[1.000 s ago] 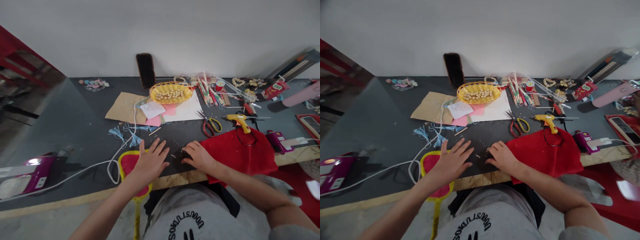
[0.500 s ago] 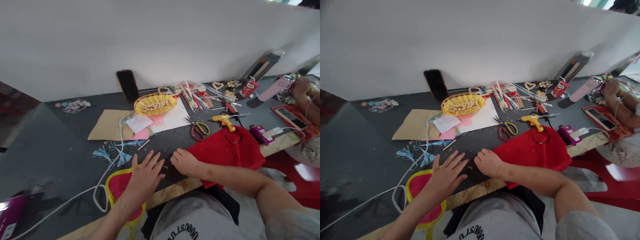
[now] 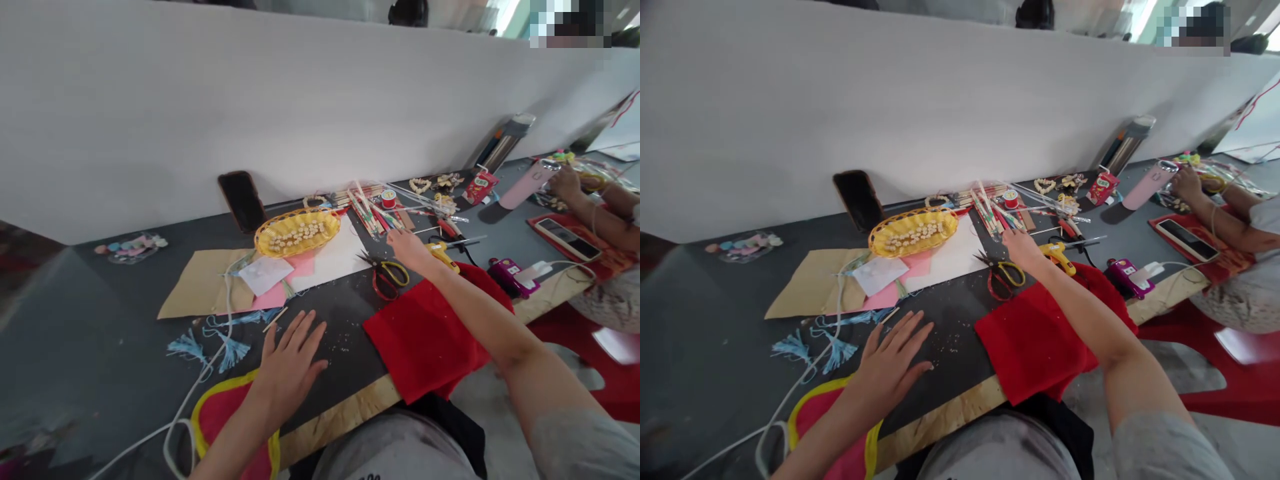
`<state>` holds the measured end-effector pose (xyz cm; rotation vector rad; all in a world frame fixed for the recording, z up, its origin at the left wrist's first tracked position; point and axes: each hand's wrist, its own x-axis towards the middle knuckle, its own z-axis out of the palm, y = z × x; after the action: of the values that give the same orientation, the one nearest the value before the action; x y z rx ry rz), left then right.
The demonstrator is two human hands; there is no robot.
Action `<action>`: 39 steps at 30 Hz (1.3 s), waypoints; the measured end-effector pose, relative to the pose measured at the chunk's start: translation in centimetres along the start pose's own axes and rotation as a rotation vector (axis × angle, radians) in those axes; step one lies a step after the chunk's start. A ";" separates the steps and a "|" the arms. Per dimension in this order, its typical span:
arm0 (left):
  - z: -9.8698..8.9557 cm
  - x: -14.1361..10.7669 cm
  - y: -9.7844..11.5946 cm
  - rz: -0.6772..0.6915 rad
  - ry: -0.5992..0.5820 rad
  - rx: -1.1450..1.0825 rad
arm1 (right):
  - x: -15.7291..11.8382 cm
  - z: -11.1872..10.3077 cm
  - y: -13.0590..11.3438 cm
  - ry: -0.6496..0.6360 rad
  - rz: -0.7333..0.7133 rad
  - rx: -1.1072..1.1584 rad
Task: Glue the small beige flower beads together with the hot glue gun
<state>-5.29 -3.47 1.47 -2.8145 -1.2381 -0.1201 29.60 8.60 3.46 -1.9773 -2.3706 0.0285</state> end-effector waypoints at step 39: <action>-0.1 2.3 0.4 0.133 0.111 0.007 | -3.8 -1.7 -2.4 -0.089 0.231 0.063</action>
<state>-3.42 -2.09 1.81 -2.8310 -1.0233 -0.2605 28.00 4.41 5.17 -2.2514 -2.1475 0.2024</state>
